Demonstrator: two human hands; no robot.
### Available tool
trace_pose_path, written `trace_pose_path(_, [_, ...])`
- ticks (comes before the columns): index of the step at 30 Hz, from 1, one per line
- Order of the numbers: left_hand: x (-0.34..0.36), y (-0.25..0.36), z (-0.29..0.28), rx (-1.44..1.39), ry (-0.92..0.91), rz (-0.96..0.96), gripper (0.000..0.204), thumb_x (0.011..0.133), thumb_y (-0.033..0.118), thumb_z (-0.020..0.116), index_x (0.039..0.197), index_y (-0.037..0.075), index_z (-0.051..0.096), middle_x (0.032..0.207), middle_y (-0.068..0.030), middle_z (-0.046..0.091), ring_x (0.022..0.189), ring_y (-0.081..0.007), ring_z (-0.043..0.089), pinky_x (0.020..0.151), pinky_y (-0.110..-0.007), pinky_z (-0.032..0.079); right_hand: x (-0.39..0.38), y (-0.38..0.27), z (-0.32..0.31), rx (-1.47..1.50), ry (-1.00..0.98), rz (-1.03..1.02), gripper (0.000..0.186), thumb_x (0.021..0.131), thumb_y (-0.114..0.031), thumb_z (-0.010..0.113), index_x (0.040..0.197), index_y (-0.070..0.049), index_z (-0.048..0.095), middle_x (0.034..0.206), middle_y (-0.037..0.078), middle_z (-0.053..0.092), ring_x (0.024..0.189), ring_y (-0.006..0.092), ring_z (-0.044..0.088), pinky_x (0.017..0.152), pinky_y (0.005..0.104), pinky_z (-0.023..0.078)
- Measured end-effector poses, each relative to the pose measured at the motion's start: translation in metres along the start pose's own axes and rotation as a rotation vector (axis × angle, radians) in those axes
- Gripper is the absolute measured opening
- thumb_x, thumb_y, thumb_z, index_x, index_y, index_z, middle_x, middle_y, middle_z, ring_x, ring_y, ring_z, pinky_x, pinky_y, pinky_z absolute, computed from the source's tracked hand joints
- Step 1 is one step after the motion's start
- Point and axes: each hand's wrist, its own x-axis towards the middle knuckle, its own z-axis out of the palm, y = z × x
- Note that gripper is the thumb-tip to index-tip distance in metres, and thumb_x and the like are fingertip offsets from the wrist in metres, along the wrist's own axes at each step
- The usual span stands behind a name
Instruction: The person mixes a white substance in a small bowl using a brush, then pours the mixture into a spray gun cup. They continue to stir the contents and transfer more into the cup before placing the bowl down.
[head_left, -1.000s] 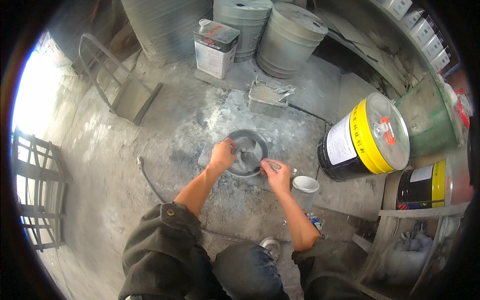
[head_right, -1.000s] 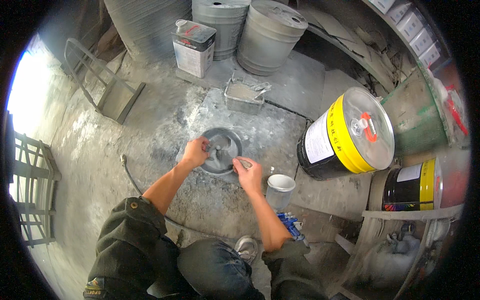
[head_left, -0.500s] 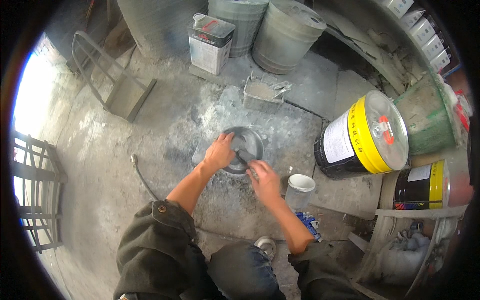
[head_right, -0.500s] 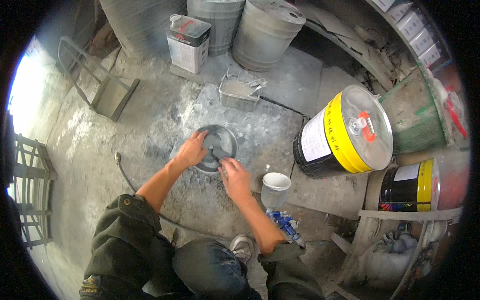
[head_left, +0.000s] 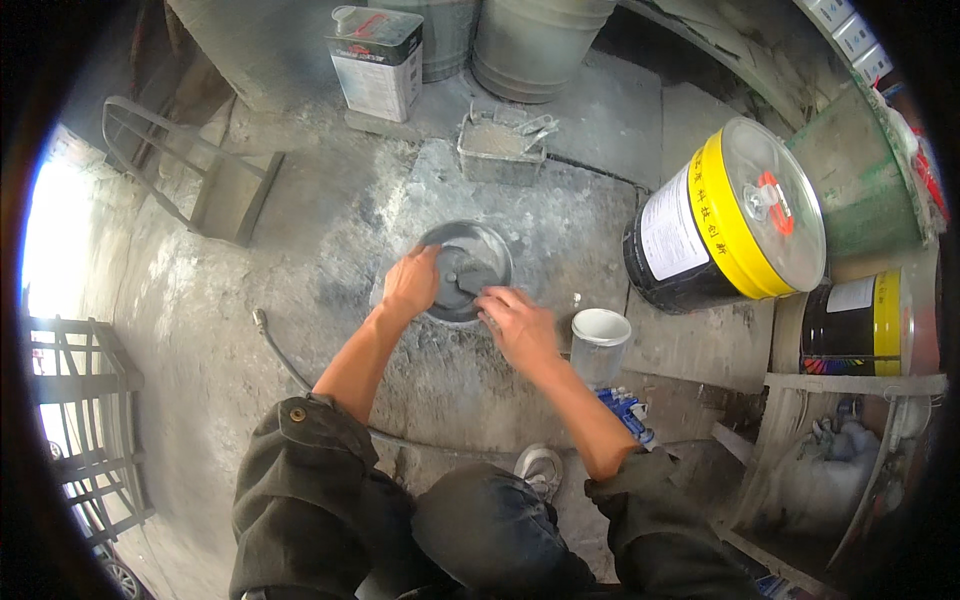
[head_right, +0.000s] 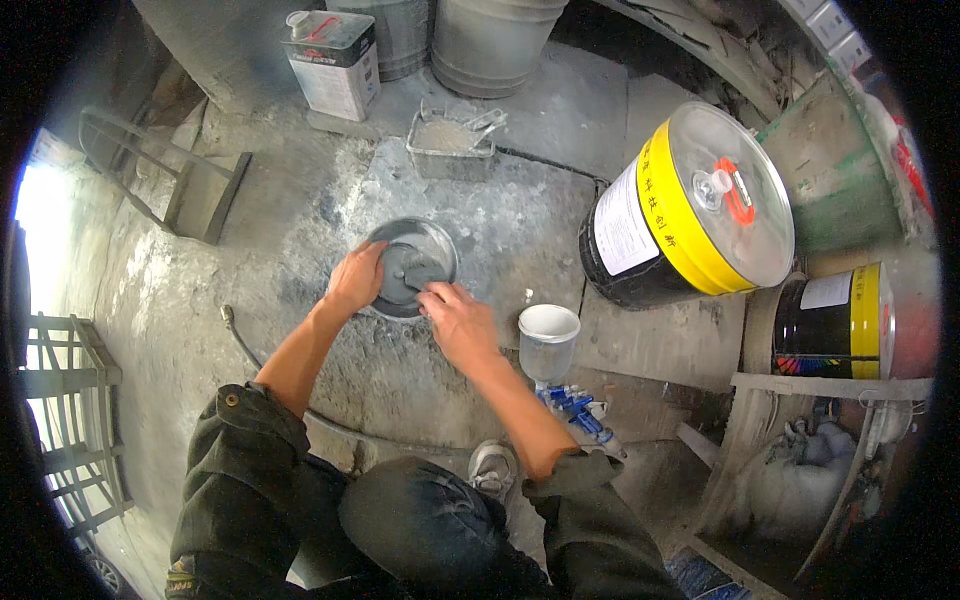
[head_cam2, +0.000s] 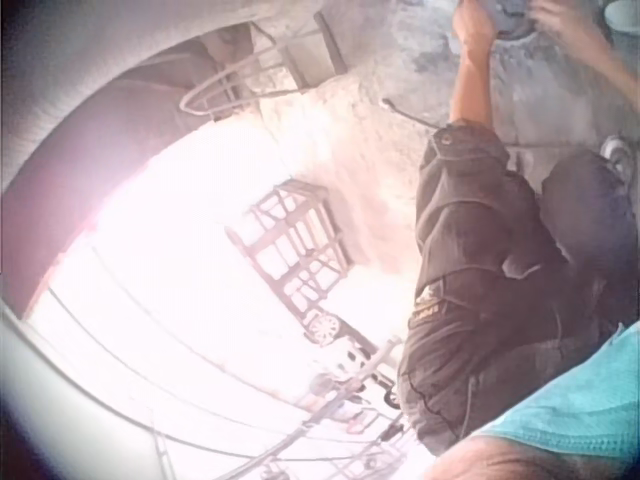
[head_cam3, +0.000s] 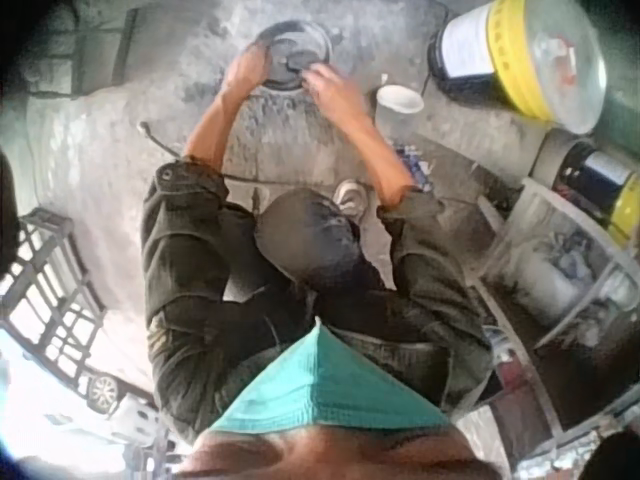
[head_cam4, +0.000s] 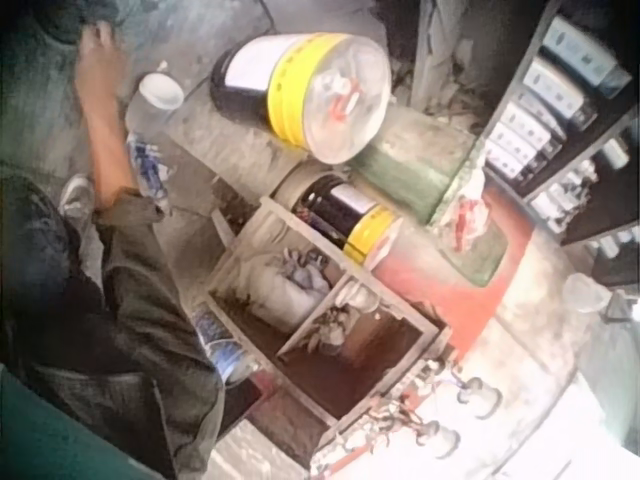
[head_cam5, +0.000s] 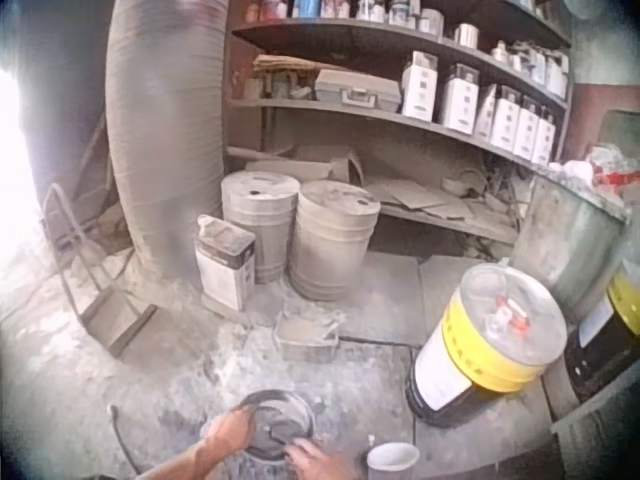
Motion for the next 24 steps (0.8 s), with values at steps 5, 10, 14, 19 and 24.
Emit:
trace_pose_path(5, [-0.003,0.012,-0.003,-0.165,0.007,0.093,0.075,0.076,0.005,0.073,0.144,0.01,0.041,0.119,-0.0193,0.065,0.113,-0.0396,0.061,0.094,-0.045,0.051,0.002,0.007,0.002,0.535,0.053,0.489,0.02,0.088,-0.015,0.073,0.106,-0.006,0.072,0.088,0.003,0.072,0.073,0.0128,0.067,0.062,0.0281,0.053])
trace_pose_path(10, [0.005,-0.005,-0.022,-0.186,-0.015,-0.056,0.059,0.077,0.004,0.074,0.134,0.01,0.06,0.105,-0.0165,0.07,0.088,-0.0282,0.068,0.079,-0.037,0.055,0.004,0.003,-0.006,0.668,-0.029,0.592,0.02,0.086,-0.017,0.075,0.102,-0.005,0.073,0.094,0.014,0.074,0.08,0.0256,0.071,0.067,0.0332,0.053])
trace_pose_path(14, [0.004,-0.014,-0.01,-0.033,-0.012,0.042,0.055,0.079,0.004,0.066,0.134,0.01,0.06,0.104,-0.0189,0.067,0.093,-0.0328,0.067,0.085,-0.041,0.053,0.007,0.003,-0.004,0.243,0.094,0.158,0.018,0.085,-0.017,0.075,0.102,-0.009,0.073,0.095,0.011,0.074,0.083,0.0296,0.071,0.069,0.0352,0.054])
trace_pose_path(19, [-0.001,0.014,-0.023,-0.034,-0.278,0.021,0.075,0.081,0.01,0.066,0.15,0.017,0.038,0.141,-0.0175,0.049,0.118,-0.0369,0.058,0.095,-0.046,0.05,-0.003,0.003,-0.001,0.175,0.079,0.202,0.019,0.085,-0.015,0.076,0.103,-0.009,0.073,0.087,0.011,0.073,0.081,0.0232,0.072,0.071,0.0312,0.053])
trace_pose_path(24, [0.001,0.005,-0.019,-0.169,-0.12,0.015,0.082,0.074,0.002,0.074,0.147,0.02,0.042,0.124,-0.0171,0.064,0.112,-0.0354,0.063,0.094,-0.043,0.051,0.013,0.002,-0.01,0.697,0.008,0.63,0.016,0.086,-0.016,0.076,0.099,-0.007,0.074,0.077,0.005,0.072,0.069,0.0137,0.067,0.063,0.0284,0.051])
